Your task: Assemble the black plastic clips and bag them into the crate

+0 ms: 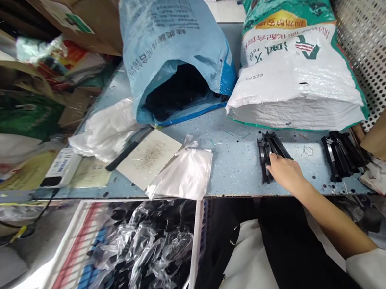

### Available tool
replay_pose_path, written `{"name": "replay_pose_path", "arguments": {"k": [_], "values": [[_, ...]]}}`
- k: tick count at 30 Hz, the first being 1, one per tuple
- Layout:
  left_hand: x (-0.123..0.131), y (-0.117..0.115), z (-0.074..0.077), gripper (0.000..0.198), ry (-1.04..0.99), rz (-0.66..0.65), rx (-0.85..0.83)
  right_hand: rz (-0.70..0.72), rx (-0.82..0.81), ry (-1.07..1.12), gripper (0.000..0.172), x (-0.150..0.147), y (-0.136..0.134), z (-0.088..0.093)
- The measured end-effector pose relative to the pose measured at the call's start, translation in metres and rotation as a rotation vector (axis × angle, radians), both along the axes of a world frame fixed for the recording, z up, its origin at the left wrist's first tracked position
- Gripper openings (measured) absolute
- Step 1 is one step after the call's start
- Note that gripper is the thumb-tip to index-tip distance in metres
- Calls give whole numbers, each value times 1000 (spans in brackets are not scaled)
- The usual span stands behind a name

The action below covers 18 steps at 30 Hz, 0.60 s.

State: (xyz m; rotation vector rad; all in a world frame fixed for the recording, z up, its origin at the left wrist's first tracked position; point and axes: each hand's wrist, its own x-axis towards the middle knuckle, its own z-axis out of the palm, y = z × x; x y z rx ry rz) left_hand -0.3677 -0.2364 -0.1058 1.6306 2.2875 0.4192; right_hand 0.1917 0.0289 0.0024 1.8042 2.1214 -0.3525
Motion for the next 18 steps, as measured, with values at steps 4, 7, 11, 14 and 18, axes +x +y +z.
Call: {"name": "replay_pose_path", "arguments": {"k": [4,7,11,14,18], "values": [[64,57,6,31,155,238,267,22,87,30,39,-14,-10,-15],[146,128,19,33,-18,5,429,45,126,89,38,-19,-12,-24],[228,198,25,21,-200,-110,355,25,114,121,30,-14,-12,-29],[233,222,23,21,-443,2,256,-45,99,231,26,-3,-11,-31],[202,228,24,29,-650,130,170,-245,-125,773,25,1,-11,-35]]}}
